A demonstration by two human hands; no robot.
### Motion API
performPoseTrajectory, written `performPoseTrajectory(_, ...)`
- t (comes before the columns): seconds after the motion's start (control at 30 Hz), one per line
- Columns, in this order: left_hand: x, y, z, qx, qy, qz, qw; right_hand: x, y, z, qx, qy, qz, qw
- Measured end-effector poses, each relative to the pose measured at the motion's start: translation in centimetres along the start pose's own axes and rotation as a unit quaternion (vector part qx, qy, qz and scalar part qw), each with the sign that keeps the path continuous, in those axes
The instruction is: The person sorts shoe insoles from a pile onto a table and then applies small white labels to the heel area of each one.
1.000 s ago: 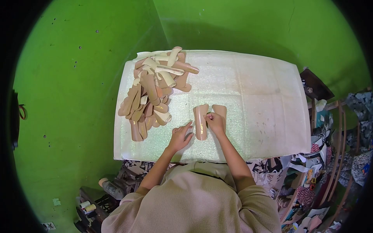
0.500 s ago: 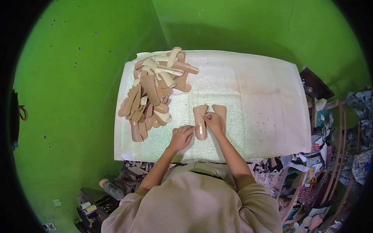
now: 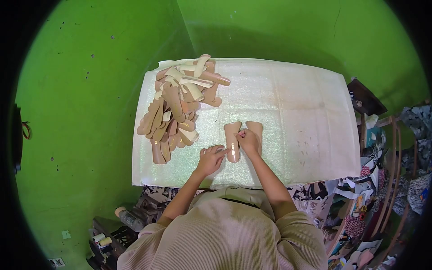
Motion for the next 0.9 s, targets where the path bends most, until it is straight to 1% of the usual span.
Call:
performPoseTrajectory(0.17,-0.1,0.0,0.1,-0.007,-0.002,-0.003,1.0,0.3,0.1,0.2,-0.002,0.033,-0.002,0.999)
performPoseTrajectory(0.27,-0.2,0.0,0.2,-0.01,-0.003,-0.003,1.0,0.4,0.1,-0.1,0.022,0.073,-0.012,0.997)
performPoseTrajectory(0.4,-0.2,0.0,0.3,-0.014,-0.004,-0.003,1.0,0.9,0.2,0.1,0.025,0.101,-0.009,0.995)
performPoseTrajectory(0.5,0.1,-0.1,-0.2,0.024,0.0,0.023,0.999,1.7,0.4,0.5,0.015,0.096,0.006,0.995)
performPoseTrajectory(0.57,-0.1,0.1,0.4,0.008,0.029,0.031,0.999,2.5,0.4,0.6,0.006,0.086,0.016,0.996)
performPoseTrajectory(0.6,0.0,0.1,0.7,-0.001,0.044,0.036,0.998,2.9,0.2,0.6,-0.005,0.067,0.037,0.997)
performPoseTrajectory(0.67,0.3,0.3,1.8,-0.05,0.053,0.047,0.996,3.6,0.0,0.3,-0.023,0.027,0.08,0.996)
performPoseTrajectory(0.77,1.2,0.8,3.6,-0.106,0.058,0.074,0.99,7.3,0.5,-0.7,0.028,-0.056,0.138,0.988)
performPoseTrajectory(0.9,3.7,1.5,5.3,-0.171,0.104,0.115,0.973,9.3,0.9,-4.2,0.109,-0.119,0.194,0.968)
Point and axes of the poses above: each hand's wrist, its own y-axis away from the middle knuckle, its own z-axis out of the back of the hand, x = y × z, the point moved 10 cm from there along -y, towards the middle knuckle, and after that the axes turned 6 degrees about z, right-handed, at the moved point
